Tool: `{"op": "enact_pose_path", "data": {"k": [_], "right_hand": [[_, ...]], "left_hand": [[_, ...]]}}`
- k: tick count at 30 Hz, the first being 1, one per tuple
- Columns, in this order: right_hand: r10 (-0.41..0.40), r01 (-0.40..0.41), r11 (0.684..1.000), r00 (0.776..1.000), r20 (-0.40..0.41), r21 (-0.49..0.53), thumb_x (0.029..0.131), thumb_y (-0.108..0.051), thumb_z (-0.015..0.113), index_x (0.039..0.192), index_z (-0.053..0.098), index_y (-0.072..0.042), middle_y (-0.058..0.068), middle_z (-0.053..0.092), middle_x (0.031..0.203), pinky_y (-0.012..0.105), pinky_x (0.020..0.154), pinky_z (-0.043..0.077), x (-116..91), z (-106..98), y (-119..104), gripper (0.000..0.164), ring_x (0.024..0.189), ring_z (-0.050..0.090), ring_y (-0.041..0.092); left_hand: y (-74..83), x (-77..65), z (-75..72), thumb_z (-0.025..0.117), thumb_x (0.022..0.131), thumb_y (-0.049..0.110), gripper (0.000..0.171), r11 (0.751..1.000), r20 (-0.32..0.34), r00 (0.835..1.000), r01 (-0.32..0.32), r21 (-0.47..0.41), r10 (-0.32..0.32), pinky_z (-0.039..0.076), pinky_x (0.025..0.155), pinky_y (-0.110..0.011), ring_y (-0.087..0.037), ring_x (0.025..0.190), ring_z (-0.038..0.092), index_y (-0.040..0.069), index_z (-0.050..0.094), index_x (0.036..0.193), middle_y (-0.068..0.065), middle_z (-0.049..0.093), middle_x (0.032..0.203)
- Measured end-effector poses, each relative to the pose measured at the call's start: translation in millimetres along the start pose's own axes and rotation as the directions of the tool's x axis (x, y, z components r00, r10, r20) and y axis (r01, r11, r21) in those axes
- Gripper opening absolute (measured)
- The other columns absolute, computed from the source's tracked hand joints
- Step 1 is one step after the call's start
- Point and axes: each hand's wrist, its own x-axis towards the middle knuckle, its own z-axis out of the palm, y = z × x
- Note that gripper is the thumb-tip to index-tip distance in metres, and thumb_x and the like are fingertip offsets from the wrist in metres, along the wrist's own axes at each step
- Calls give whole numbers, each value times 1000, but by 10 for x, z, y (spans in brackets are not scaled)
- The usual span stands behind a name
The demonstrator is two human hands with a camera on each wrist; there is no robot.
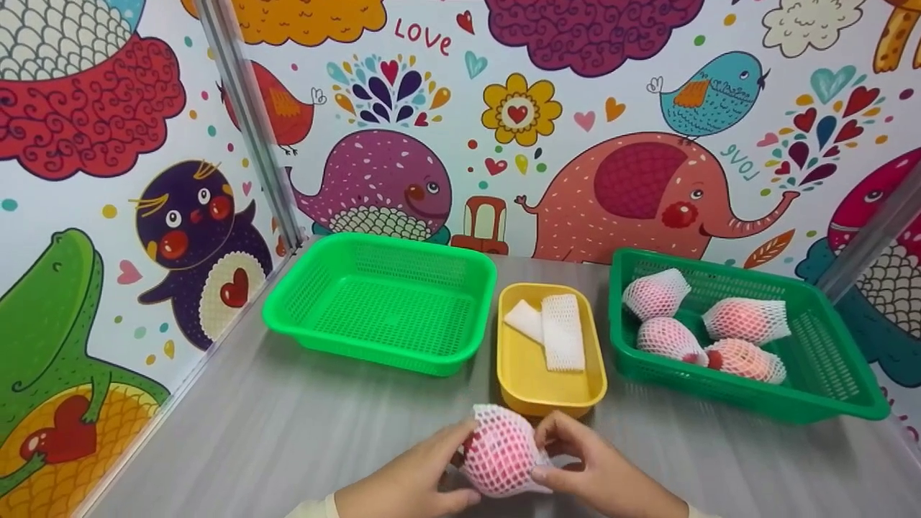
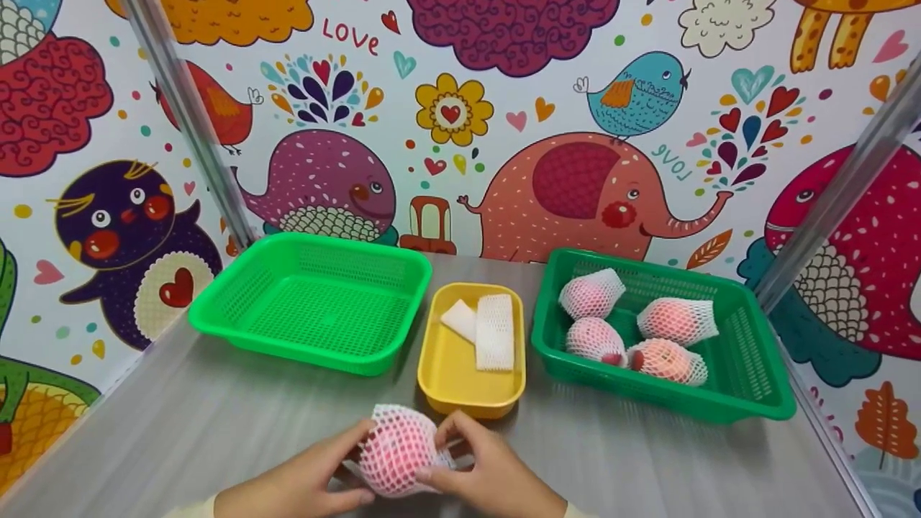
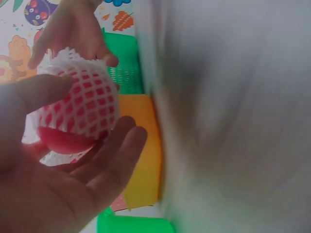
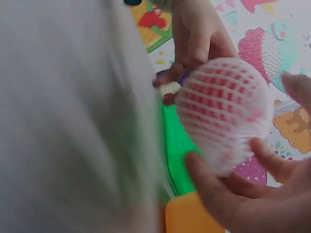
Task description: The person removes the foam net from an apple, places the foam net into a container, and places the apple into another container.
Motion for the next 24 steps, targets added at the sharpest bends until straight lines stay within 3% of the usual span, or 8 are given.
{"op": "enact_pose_path", "data": {"k": [4, 8, 12, 17, 24], "right_hand": [[76, -67, 982, 996, 41, -175, 89, -40, 77, 110, 57, -13, 3, 64, 105, 41, 86, 56, 32, 9, 85, 39, 98, 63, 25], [85, -65, 962, 994, 66, -264, 85, -44, 79, 110, 56, -16, 0, 66, 102, 38, 84, 58, 64, 26, 138, 45, 93, 65, 22], [53, -33, 966, 996, 70, -257, 85, -41, 80, 115, 53, -17, 2, 65, 107, 39, 84, 57, 72, -3, 150, 47, 96, 64, 23], [35, -10, 971, 994, 101, -239, 87, -37, 80, 132, 47, -20, 4, 63, 114, 42, 87, 56, 79, -13, 151, 59, 99, 63, 24], [94, -62, 974, 986, 138, -219, 87, -42, 78, 142, 49, -31, -2, 62, 124, 49, 93, 53, 97, 42, 139, 63, 108, 60, 25]], "left_hand": [[-63, -13, 61, 66, 96, 45, 77, 995, 91, 995, 34, 91, -42, 43, 105, -37, -12, 129, 46, 16, 30, 158, -1, 45, 144], [-84, -1, 91, 58, 100, 48, 70, 990, 134, 989, 41, 138, -60, 46, 100, -33, -5, 116, 49, 16, 33, 157, 3, 49, 133], [-78, 15, 84, 53, 105, 38, 57, 980, 109, 992, 35, 193, -57, 47, 100, -34, -7, 117, 52, 13, 39, 154, 2, 54, 133], [-37, 38, 64, 53, 105, 24, 45, 962, 44, 999, 12, 271, -25, 45, 104, -37, -12, 125, 54, 17, 46, 149, 0, 58, 137], [-43, 36, 46, 71, 95, 29, 66, 974, 44, 999, 15, 225, -26, 47, 101, -32, -8, 124, 50, 20, 38, 151, 4, 47, 142]]}}
